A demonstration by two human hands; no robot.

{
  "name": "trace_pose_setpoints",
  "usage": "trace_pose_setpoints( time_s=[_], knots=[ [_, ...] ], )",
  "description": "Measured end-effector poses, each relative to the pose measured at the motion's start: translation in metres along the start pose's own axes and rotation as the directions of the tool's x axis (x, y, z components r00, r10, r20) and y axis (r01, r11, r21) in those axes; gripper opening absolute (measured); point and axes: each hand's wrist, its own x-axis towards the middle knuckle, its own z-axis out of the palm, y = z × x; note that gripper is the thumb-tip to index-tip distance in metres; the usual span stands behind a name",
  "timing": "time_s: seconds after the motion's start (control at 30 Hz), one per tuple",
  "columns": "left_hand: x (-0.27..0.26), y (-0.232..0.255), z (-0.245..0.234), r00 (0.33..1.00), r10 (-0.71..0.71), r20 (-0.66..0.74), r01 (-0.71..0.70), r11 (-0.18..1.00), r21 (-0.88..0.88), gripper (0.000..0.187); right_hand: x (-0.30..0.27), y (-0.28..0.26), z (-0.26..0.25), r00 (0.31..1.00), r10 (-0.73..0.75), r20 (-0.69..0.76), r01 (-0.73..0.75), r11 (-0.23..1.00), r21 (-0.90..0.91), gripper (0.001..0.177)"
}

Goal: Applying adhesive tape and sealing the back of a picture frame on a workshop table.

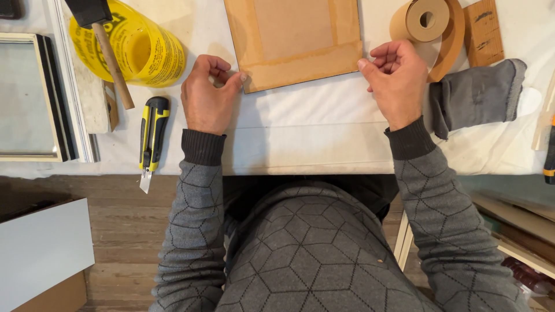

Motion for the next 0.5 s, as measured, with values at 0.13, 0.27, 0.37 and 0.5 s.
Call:
trace_pose_setpoints(
  time_s=[0.13, 0.27, 0.37, 0.5],
  knots=[
    [0.000, -0.001, 0.000, 1.000, 0.004, -0.002, -0.004, 1.000, -0.011, 0.031, -0.001, -0.001, 0.000, 1.000, -0.005, 0.001, 0.005, 1.000, -0.004, 0.020],
    [0.000, 0.002, -0.001, 1.000, -0.010, 0.003, 0.010, 1.000, -0.007, 0.031, 0.001, 0.001, 0.000, 1.000, -0.008, 0.000, 0.008, 1.000, -0.008, 0.021],
    [0.001, -0.005, 0.003, 1.000, -0.016, 0.006, 0.016, 1.000, -0.022, 0.031, -0.002, 0.003, 0.000, 0.998, -0.055, -0.032, 0.057, 0.997, 0.057, 0.020],
    [-0.005, -0.026, 0.016, 0.988, 0.096, -0.119, -0.117, 0.974, -0.192, 0.022, -0.008, 0.015, 0.003, 0.979, -0.187, -0.085, 0.198, 0.967, 0.158, 0.012]
  ],
)
